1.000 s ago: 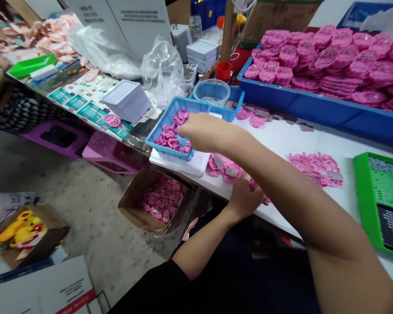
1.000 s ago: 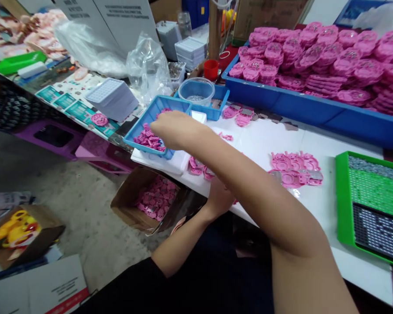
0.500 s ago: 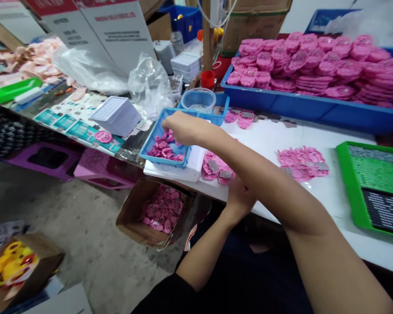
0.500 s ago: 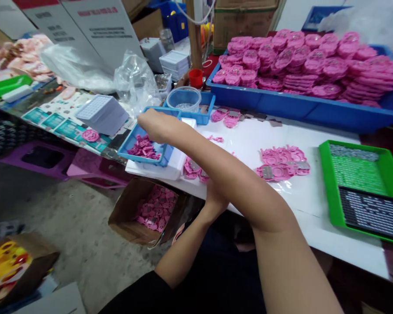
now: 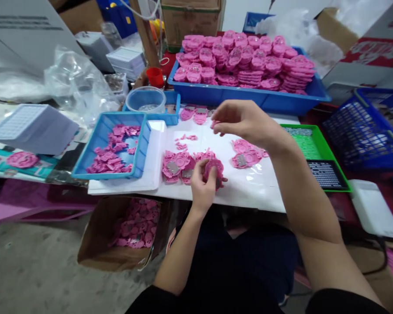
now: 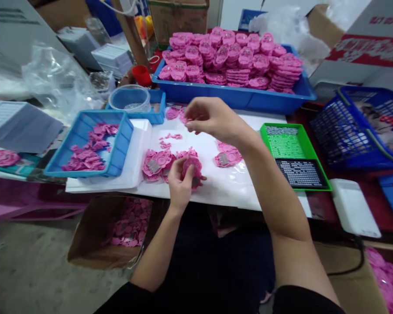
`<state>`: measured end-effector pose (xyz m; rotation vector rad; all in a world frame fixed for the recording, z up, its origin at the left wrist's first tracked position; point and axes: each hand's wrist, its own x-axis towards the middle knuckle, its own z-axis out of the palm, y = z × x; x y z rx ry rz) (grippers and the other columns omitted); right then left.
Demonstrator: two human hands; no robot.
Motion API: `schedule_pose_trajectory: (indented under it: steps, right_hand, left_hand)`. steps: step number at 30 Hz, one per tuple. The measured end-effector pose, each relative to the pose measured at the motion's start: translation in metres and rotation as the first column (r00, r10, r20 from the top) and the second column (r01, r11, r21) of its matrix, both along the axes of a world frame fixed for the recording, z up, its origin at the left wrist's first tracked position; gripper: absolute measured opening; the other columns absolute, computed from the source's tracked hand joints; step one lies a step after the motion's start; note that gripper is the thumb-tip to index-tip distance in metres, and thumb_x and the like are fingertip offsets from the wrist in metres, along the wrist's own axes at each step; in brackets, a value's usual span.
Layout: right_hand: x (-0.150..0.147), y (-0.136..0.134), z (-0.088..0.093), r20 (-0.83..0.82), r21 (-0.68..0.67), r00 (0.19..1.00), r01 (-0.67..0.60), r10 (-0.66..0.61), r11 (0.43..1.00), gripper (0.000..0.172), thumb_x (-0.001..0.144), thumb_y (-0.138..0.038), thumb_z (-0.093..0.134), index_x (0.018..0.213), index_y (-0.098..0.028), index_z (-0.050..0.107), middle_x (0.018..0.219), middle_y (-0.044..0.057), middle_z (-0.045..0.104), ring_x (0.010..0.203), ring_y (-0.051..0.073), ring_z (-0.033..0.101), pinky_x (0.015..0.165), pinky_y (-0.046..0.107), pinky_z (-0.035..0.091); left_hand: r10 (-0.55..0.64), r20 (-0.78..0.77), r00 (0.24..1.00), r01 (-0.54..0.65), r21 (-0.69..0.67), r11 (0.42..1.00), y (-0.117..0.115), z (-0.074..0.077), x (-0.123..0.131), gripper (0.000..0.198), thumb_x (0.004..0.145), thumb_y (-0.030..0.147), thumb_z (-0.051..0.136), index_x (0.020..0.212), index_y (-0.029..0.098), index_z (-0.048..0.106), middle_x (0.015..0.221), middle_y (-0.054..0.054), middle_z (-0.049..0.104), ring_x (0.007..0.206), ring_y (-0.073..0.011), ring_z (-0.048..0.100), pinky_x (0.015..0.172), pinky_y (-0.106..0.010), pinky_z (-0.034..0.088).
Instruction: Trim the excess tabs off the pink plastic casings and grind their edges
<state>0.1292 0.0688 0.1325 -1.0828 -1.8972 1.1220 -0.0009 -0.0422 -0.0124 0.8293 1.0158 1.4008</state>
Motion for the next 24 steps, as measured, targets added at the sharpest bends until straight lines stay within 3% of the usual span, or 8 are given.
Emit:
schedule_pose_trajectory:
  steps: [3,5,7,10,16,20,24]
  right_hand:
    - [0.049,-0.008,-0.035,-0.21,-0.227,0.968,0.091,-0.14,0.97,0.044,0.075,-0.035,0.09,0.111,-0.017,0.073,0.091,0.004,0.072,0.082,0.016,0.069,0.075,0.032,0.061]
    - [0.069,-0.013,-0.059,-0.315,-0.346,0.914,0.139,-0.255,0.928,0.043,0.067,-0.034,0.095,0.101,-0.018,0.075,0.086,0.003,0.071,0.078,0.014,0.069,0.071,0.028,0.06]
    - [0.08,-0.017,-0.079,-0.37,-0.446,0.856,0.177,-0.361,0.877,0.039,0.06,-0.031,0.099,0.089,-0.018,0.076,0.081,0.002,0.071,0.074,0.012,0.068,0.066,0.024,0.058]
    - [0.086,-0.024,-0.096,-0.419,-0.506,0.793,0.201,-0.443,0.839,0.039,0.057,-0.03,0.099,0.088,-0.018,0.078,0.081,0.001,0.072,0.072,0.01,0.067,0.065,0.023,0.057]
    - [0.086,-0.034,-0.097,-0.469,-0.498,0.772,0.171,-0.43,0.85,0.037,0.062,-0.035,0.097,0.09,-0.017,0.081,0.089,0.005,0.075,0.079,0.012,0.067,0.077,0.027,0.058]
    - [0.088,-0.041,-0.088,-0.551,-0.463,0.727,0.141,-0.409,0.875,0.039,0.067,-0.034,0.095,0.098,-0.017,0.08,0.1,0.007,0.077,0.093,0.014,0.069,0.097,0.031,0.058]
    - [0.087,-0.046,-0.087,-0.573,-0.444,0.743,0.074,-0.347,0.893,0.05,0.064,-0.03,0.096,0.109,-0.017,0.077,0.102,0.005,0.076,0.092,0.013,0.071,0.1,0.033,0.058]
  left_hand:
    - [0.048,-0.021,0.999,-0.048,0.028,0.998,-0.004,0.001,0.0,0.047,0.092,0.053,0.07,0.121,0.021,0.054,0.09,-0.002,0.071,0.058,-0.0169,0.074,0.049,-0.025,0.059]
    - [0.066,-0.043,0.997,-0.064,0.048,0.997,-0.008,0.002,0.0,0.046,0.092,0.052,0.07,0.121,0.021,0.053,0.088,-0.001,0.071,0.059,-0.0174,0.075,0.049,-0.025,0.059]
    - [0.068,-0.072,0.995,-0.064,0.057,0.996,-0.01,0.003,0.002,0.046,0.093,0.051,0.069,0.121,0.02,0.052,0.088,-0.001,0.071,0.059,-0.0178,0.075,0.049,-0.025,0.059]
    - [0.049,-0.091,0.995,-0.044,0.055,0.998,-0.008,0.007,0.008,0.044,0.093,0.049,0.07,0.121,0.02,0.052,0.089,-0.001,0.07,0.059,-0.0176,0.075,0.049,-0.025,0.059]
    - [-0.053,-0.109,0.993,0.062,0.08,0.995,0.012,0.014,0.037,0.048,0.093,0.048,0.069,0.129,0.02,0.055,0.101,-0.006,0.072,0.067,-0.0183,0.076,0.055,-0.029,0.064]
    - [-0.069,-0.146,0.987,0.077,0.052,0.996,0.013,0.0,0.05,0.05,0.094,0.048,0.067,0.133,0.019,0.055,0.101,-0.007,0.073,0.067,-0.0185,0.075,0.06,-0.032,0.065]
    - [-0.011,-0.293,0.956,0.042,0.101,0.994,0.005,-0.017,0.047,0.05,0.095,0.049,0.065,0.133,0.019,0.056,0.112,-0.011,0.073,0.092,-0.0235,0.077,0.079,-0.037,0.066]
